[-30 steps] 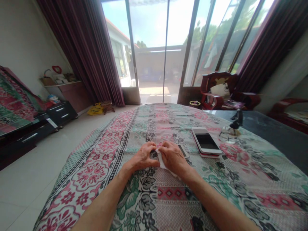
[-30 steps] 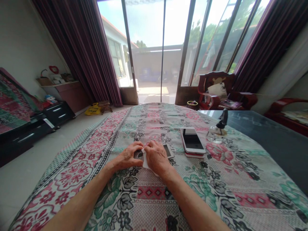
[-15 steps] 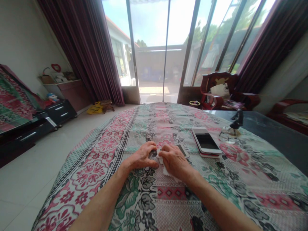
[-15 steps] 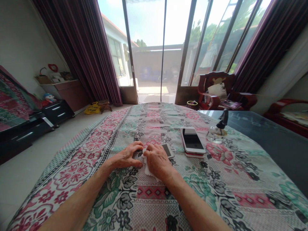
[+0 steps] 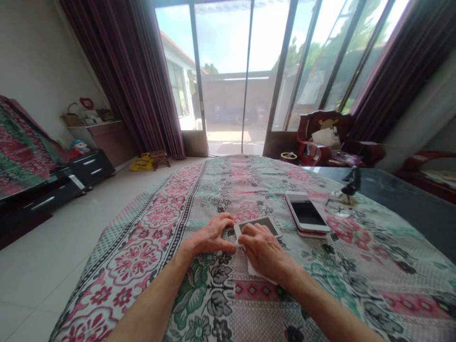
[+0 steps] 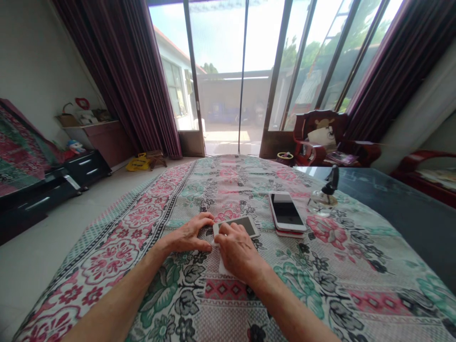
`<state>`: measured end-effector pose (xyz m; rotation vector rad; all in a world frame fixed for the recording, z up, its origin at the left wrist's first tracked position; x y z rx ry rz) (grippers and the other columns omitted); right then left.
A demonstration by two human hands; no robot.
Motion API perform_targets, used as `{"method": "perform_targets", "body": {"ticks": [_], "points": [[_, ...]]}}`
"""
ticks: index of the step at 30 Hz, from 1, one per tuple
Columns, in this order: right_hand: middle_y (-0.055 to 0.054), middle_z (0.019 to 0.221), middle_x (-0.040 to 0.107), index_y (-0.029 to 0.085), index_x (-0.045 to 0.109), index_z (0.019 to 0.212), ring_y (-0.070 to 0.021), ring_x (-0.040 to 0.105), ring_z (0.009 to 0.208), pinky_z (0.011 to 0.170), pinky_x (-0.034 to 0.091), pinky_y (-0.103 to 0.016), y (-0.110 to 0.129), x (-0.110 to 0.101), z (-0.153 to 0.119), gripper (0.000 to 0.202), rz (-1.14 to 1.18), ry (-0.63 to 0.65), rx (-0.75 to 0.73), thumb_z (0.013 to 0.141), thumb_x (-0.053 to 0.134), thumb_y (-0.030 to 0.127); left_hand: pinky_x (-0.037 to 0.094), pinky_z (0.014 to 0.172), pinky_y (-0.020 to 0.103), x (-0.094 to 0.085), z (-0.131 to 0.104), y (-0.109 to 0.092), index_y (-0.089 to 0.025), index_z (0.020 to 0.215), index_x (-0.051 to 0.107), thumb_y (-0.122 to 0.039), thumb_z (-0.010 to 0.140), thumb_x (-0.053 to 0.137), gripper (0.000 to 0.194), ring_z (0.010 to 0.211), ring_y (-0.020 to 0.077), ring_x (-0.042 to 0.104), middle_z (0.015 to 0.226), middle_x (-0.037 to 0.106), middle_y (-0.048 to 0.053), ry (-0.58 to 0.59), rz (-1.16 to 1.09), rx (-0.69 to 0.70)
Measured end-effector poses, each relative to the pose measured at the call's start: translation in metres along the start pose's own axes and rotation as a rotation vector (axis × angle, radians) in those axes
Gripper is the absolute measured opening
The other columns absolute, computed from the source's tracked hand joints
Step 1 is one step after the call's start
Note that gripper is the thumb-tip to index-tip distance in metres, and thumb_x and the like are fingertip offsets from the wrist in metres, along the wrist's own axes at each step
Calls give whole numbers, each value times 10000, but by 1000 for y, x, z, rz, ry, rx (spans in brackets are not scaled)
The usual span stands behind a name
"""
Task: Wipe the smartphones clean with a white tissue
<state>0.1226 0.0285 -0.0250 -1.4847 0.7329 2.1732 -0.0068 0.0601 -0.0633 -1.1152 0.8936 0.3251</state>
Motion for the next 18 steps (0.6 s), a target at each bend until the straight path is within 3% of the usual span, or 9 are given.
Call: {"method": "perform_targets", "body": {"ticks": [6, 14, 18], "points": [[-52, 971, 586, 199, 636, 853, -173, 482, 873, 777, 358, -305, -1, 9, 9, 140, -22, -25, 1, 862, 504, 152, 330, 1072, 372, 1, 0, 1, -229, 1146, 545, -340, 607, 774, 596, 1279, 250, 384, 1340, 428, 78, 0, 21, 7], [-37, 941, 576, 206, 622, 867, -154, 449, 807, 757, 345, -298, 2, 2, -12, 178, -19, -17, -131, 888, 453, 153, 340, 1063, 395, -2, -2, -4, -222, 1129, 564, -395, 623, 768, 572, 1266, 263, 404, 1320, 457, 83, -30, 0, 39], [-44, 953, 572, 199, 626, 899, -160, 454, 845, 786, 342, -304, 1, 2, -11, 191, -8, -25, -124, 895, 440, 155, 327, 1069, 400, -1, -1, -7, -208, 1155, 551, -366, 618, 773, 602, 1268, 265, 396, 1331, 442, 103, -28, 38, 18]]}}
Point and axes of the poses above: each hand's wrist, its own z-axis towards the middle knuckle, its own x-axis out of the palm, y = z × x, the point moved 7 cm from there along z, towards the middle knuckle
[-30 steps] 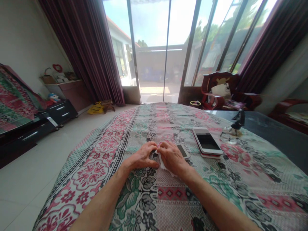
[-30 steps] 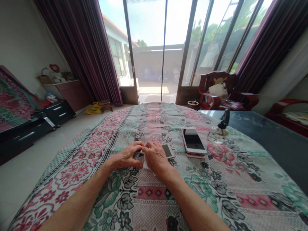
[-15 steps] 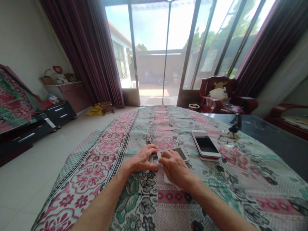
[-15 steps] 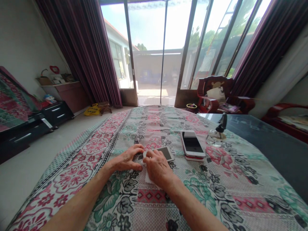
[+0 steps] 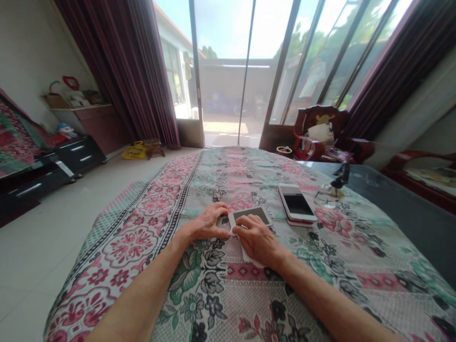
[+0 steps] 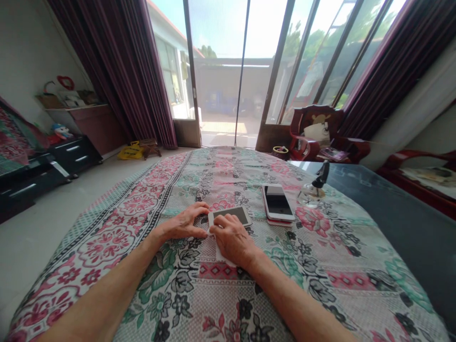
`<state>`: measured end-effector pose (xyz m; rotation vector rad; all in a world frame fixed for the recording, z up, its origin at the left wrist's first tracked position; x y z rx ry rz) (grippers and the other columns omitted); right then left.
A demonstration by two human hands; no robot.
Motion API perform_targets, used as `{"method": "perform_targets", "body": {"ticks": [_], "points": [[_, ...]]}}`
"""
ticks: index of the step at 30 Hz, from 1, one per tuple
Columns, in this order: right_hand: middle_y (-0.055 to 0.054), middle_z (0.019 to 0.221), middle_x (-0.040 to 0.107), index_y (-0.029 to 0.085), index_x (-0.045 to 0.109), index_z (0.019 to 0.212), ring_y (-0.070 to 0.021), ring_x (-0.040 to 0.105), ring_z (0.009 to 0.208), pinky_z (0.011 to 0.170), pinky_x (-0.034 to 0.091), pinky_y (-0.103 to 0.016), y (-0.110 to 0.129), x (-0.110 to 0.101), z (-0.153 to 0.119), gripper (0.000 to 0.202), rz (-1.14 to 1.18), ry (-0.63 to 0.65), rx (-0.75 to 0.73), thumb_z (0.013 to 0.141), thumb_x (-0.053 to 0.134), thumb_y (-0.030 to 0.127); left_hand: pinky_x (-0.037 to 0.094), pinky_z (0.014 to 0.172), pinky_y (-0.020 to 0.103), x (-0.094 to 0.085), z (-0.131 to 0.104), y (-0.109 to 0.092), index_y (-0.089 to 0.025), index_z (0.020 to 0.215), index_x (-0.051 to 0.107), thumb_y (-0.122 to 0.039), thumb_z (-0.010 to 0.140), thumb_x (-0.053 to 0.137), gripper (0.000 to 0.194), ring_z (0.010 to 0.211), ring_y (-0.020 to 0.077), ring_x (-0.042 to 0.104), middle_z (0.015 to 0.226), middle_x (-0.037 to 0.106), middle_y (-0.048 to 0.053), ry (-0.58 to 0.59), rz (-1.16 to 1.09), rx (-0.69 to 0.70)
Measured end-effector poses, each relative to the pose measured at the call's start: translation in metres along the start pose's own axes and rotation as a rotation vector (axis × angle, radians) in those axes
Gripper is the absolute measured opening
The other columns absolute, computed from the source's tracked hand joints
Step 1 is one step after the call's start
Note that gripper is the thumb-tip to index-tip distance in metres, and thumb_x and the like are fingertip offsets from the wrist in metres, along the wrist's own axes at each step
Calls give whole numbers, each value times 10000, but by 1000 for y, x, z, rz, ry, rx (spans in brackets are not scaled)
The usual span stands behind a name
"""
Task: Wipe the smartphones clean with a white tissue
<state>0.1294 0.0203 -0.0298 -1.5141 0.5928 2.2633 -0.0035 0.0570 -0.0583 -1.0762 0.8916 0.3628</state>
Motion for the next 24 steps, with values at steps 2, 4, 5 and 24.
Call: {"method": "perform_targets", "body": {"ticks": [2, 4, 5, 24], "points": [[-48, 963, 575, 197, 631, 903, -162, 456, 848, 791, 341, -308, 0, 1, 1, 195, 6, -12, 8, 897, 439, 165, 314, 1078, 406, 1, 0, 0, -225, 1210, 517, -359, 625, 770, 651, 1281, 263, 379, 1350, 427, 100, 0, 21, -12], [-48, 966, 578, 200, 639, 892, -160, 463, 845, 789, 342, -311, -3, 0, -2, 205, 18, -28, 18, 898, 436, 169, 310, 1081, 413, 1, 0, -1, -261, 1255, 482, -381, 649, 755, 676, 1288, 256, 372, 1361, 422, 81, 7, 26, -4], [-47, 963, 579, 203, 644, 885, -159, 468, 846, 789, 344, -313, -6, -1, -4, 209, 25, -37, 28, 894, 438, 168, 310, 1080, 414, 1, 0, -2, -277, 1266, 472, -393, 660, 747, 675, 1287, 252, 371, 1361, 422, 71, 13, 26, 1], [-54, 924, 570, 188, 656, 881, -165, 466, 835, 801, 357, -332, -21, -9, -16, 185, -1, -91, 116, 865, 473, 165, 400, 954, 425, 14, 10, -24, -182, 1087, 559, -498, 641, 717, 569, 1090, 289, 517, 1178, 535, 98, -172, 248, -45]]}}
Point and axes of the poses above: each hand's wrist, its own z-axis towards the middle knuckle, its own x-axis out of the palm, y = z × x, the point moved 7 cm from there along z, towards the middle knuckle
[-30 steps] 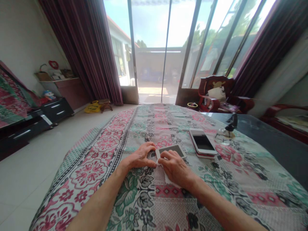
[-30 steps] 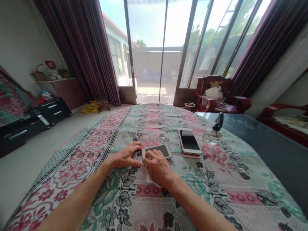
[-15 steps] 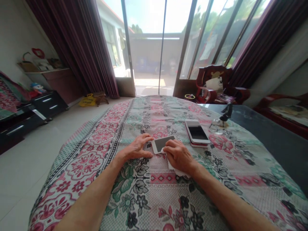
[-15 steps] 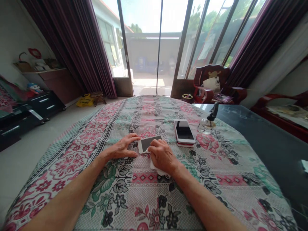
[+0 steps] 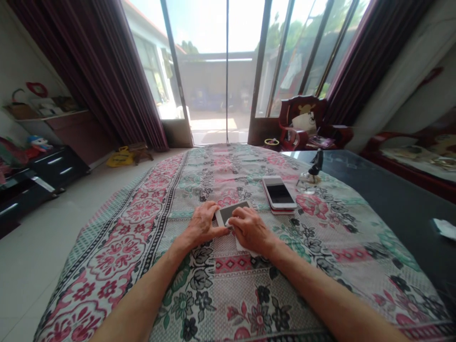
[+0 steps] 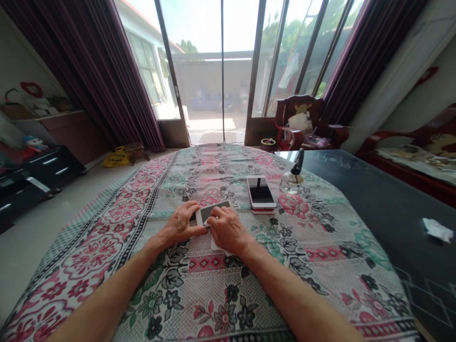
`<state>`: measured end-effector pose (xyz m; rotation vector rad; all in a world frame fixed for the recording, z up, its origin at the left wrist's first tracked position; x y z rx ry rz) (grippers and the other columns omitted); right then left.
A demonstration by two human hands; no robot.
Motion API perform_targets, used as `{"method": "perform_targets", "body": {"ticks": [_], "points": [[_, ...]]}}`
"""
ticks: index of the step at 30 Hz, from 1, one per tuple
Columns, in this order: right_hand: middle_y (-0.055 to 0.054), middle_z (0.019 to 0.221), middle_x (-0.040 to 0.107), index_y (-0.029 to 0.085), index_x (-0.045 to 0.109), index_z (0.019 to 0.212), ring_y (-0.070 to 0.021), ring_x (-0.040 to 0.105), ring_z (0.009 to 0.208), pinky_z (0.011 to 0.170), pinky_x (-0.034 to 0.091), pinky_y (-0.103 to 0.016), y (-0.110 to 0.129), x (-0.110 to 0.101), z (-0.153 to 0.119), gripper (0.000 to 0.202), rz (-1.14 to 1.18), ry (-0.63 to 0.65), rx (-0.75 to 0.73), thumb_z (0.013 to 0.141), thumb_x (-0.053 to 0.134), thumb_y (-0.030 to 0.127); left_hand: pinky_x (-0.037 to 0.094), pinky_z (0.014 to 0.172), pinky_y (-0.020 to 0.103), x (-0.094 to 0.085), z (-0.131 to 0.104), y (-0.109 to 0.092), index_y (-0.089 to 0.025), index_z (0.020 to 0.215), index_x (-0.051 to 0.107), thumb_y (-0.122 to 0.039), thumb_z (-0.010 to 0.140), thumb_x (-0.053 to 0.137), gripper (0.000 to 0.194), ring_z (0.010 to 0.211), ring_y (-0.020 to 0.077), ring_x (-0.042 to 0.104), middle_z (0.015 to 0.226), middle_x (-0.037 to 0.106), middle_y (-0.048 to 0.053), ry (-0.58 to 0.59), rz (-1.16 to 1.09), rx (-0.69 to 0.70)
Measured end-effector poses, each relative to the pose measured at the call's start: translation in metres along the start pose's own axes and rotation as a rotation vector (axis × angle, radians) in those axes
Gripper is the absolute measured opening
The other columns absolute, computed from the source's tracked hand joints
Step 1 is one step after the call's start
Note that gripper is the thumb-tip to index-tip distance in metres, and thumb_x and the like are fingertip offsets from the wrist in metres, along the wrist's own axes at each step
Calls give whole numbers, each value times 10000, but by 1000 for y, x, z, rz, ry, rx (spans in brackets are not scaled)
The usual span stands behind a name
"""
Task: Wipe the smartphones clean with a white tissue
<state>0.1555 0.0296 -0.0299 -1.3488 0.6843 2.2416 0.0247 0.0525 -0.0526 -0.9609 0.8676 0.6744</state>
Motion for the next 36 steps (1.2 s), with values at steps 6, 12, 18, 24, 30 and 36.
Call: {"method": "perform_targets", "body": {"ticks": [6, 12, 18, 24, 30, 36], "points": [[-48, 877, 563, 177, 657, 838, -165, 469, 829, 790, 359, -316, -4, -2, -1, 143, 7, -34, 46, 819, 518, 148, 445, 918, 395, -10, -1, 2, -182, 1067, 570, -474, 655, 707, 524, 1049, 272, 546, 1136, 557, 96, 29, 14, 49], [-50, 869, 556, 173, 654, 796, -165, 489, 842, 783, 360, -307, -13, -2, -3, 118, -2, -86, 95, 810, 540, 148, 447, 949, 386, -22, -5, 27, -172, 1086, 570, -402, 634, 723, 530, 1096, 268, 538, 1195, 543, 101, 67, -10, 73], [-52, 890, 568, 182, 669, 836, -161, 500, 850, 782, 370, -298, -15, 0, -3, 157, 15, -95, 93, 844, 515, 153, 438, 967, 385, -23, -5, 34, -176, 1100, 570, -398, 642, 731, 533, 1114, 266, 535, 1225, 534, 105, 94, -36, 102], [-59, 912, 575, 188, 681, 897, -164, 506, 872, 819, 377, -285, -42, 2, 9, 200, 0, -122, 245, 865, 490, 137, 420, 989, 393, -21, -5, 37, -156, 1110, 564, -411, 651, 741, 555, 1141, 270, 514, 1251, 513, 128, 115, -47, 95], [-59, 942, 574, 191, 668, 900, -162, 509, 889, 825, 369, -269, -52, 2, 12, 200, -21, -128, 327, 884, 469, 168, 410, 995, 393, -20, -5, 38, -202, 1144, 562, -413, 639, 746, 577, 1145, 267, 512, 1234, 529, 97, 119, -90, 62], [-52, 880, 572, 177, 633, 807, -162, 514, 805, 743, 374, -256, -41, -1, 1, 101, -76, -112, 382, 773, 541, 152, 398, 1004, 409, -20, -5, 37, -196, 1149, 557, -394, 645, 729, 568, 1153, 275, 507, 1239, 532, 100, 116, -104, 12]]}}
Point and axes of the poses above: each hand's wrist, its own z-axis towards the middle knuckle, its own x-axis out of the palm, y = z × x, the point moved 7 cm from there along z, towards the middle knuckle
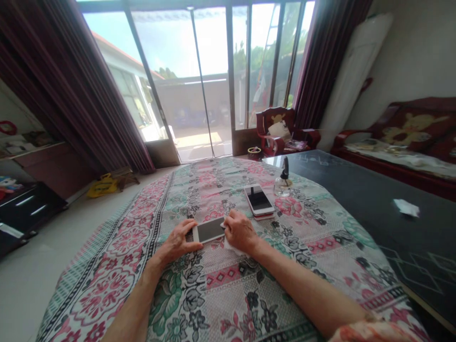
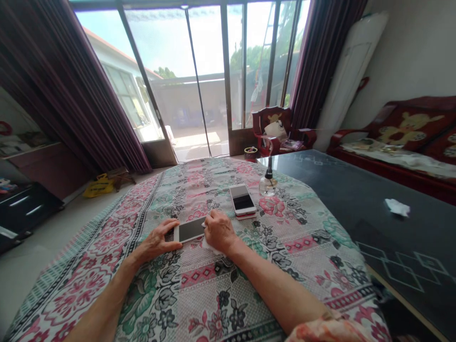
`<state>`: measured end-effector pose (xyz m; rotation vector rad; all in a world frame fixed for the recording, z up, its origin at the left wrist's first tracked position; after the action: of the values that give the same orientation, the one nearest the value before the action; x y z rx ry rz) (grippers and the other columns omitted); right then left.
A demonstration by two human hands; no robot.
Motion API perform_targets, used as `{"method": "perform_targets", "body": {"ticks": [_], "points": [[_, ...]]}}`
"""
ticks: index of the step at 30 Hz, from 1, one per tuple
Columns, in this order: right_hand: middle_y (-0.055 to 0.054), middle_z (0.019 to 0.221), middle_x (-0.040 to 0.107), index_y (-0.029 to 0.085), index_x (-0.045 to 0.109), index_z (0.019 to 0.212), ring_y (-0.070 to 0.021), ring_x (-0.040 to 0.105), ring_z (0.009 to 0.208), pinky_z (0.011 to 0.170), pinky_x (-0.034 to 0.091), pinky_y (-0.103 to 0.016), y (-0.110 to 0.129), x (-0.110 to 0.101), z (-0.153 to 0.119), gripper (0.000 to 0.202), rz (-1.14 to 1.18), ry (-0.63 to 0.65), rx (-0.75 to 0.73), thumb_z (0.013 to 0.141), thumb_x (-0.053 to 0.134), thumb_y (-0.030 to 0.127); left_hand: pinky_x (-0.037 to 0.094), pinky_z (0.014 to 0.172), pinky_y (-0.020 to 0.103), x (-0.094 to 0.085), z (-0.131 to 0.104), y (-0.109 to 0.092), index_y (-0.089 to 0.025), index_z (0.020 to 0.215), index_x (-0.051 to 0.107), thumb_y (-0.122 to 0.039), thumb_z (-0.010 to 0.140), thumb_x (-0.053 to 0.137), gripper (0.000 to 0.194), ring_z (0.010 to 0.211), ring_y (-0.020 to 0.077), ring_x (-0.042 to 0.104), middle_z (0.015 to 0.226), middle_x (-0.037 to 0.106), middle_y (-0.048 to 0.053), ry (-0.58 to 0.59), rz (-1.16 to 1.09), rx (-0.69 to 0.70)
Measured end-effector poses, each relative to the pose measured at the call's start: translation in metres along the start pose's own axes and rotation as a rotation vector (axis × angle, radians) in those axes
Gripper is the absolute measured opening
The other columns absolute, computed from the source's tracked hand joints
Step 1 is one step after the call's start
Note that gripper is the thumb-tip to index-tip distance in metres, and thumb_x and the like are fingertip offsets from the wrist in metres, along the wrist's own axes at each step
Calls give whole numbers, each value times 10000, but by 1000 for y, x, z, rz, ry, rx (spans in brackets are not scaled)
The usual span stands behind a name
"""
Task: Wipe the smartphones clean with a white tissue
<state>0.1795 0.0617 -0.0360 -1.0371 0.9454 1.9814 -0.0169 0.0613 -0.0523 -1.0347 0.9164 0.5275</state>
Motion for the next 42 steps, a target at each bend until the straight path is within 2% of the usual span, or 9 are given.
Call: {"method": "perform_targets", "body": {"ticks": [7, 11, 16, 20, 27, 42], "points": [[-44, 876, 565, 178, 616, 795, -146, 525, 775, 710, 379, -241, -4, 4, -3, 88, 12, 7, 26, 769, 536, 151, 422, 984, 379, 0, -1, 0, -197, 1132, 572, -398, 643, 720, 549, 1121, 268, 532, 1221, 549, 87, -4, -6, 3], [-46, 929, 563, 180, 617, 841, -140, 531, 867, 788, 388, -221, -9, 8, 0, 117, 70, -43, 47, 842, 504, 152, 424, 981, 365, 0, 0, 1, -190, 1128, 578, -405, 649, 712, 542, 1126, 265, 531, 1223, 550, 87, 4, -5, -10], [-51, 952, 572, 190, 624, 847, -140, 531, 881, 779, 399, -219, -12, 12, 7, 205, 48, -9, 88, 915, 431, 195, 421, 979, 376, 0, -1, 1, -203, 1124, 579, -413, 656, 702, 527, 1125, 267, 528, 1229, 547, 85, 9, -14, -21], [-63, 989, 577, 202, 630, 875, -158, 530, 900, 744, 410, -232, -12, 11, 12, 219, 0, 8, 126, 919, 415, 202, 407, 991, 386, 0, -1, 0, -199, 1122, 578, -421, 659, 707, 530, 1131, 270, 521, 1233, 541, 92, 17, -24, -17], [-64, 984, 585, 203, 632, 879, -167, 539, 926, 773, 419, -242, -11, 9, 12, 194, -13, -18, 118, 904, 439, 203, 402, 999, 395, 2, -2, 3, -204, 1139, 574, -419, 658, 703, 543, 1146, 276, 514, 1230, 550, 87, -11, -41, -15], [-58, 960, 591, 190, 650, 896, -151, 546, 906, 805, 392, -229, 1, -2, -16, 185, -26, -23, 74, 907, 465, 206, 411, 985, 344, 4, -3, 7, -197, 1113, 584, -433, 639, 696, 542, 1119, 253, 541, 1199, 579, 69, -62, -60, -31]]}}
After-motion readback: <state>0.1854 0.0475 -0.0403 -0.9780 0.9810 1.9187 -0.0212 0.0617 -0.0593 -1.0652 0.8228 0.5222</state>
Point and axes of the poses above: each hand's wrist, its own z-axis towards the middle knuckle, its own x-axis out of the palm, y = z × x, the point moved 7 cm from there along z, towards the middle knuckle
